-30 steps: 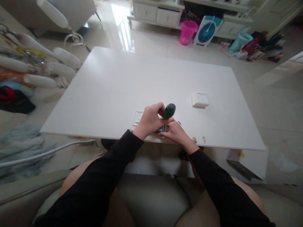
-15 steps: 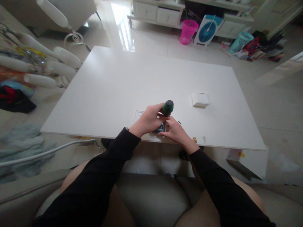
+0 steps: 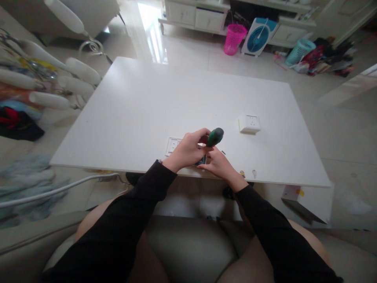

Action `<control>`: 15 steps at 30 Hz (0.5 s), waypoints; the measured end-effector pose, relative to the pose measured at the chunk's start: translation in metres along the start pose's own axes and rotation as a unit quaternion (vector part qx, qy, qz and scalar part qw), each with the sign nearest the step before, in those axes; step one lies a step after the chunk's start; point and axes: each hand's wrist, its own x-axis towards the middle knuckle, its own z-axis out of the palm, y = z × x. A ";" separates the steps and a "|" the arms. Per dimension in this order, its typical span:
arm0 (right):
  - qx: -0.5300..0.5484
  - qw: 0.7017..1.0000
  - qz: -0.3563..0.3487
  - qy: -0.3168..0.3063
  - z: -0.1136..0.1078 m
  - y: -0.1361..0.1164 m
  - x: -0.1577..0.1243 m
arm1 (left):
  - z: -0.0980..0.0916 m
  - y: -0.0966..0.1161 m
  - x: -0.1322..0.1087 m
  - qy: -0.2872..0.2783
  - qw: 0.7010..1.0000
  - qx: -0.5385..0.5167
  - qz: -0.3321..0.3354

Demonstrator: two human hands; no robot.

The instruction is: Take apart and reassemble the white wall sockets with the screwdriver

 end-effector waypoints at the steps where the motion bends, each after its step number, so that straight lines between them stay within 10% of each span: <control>1: 0.003 1.000 -0.005 -0.002 0.000 0.001 0.000 | -0.001 0.000 0.000 -0.015 1.000 0.002 0.002; 15: -0.012 1.000 0.011 0.001 0.003 0.002 -0.001 | 0.003 0.000 -0.003 0.039 0.986 0.157 0.034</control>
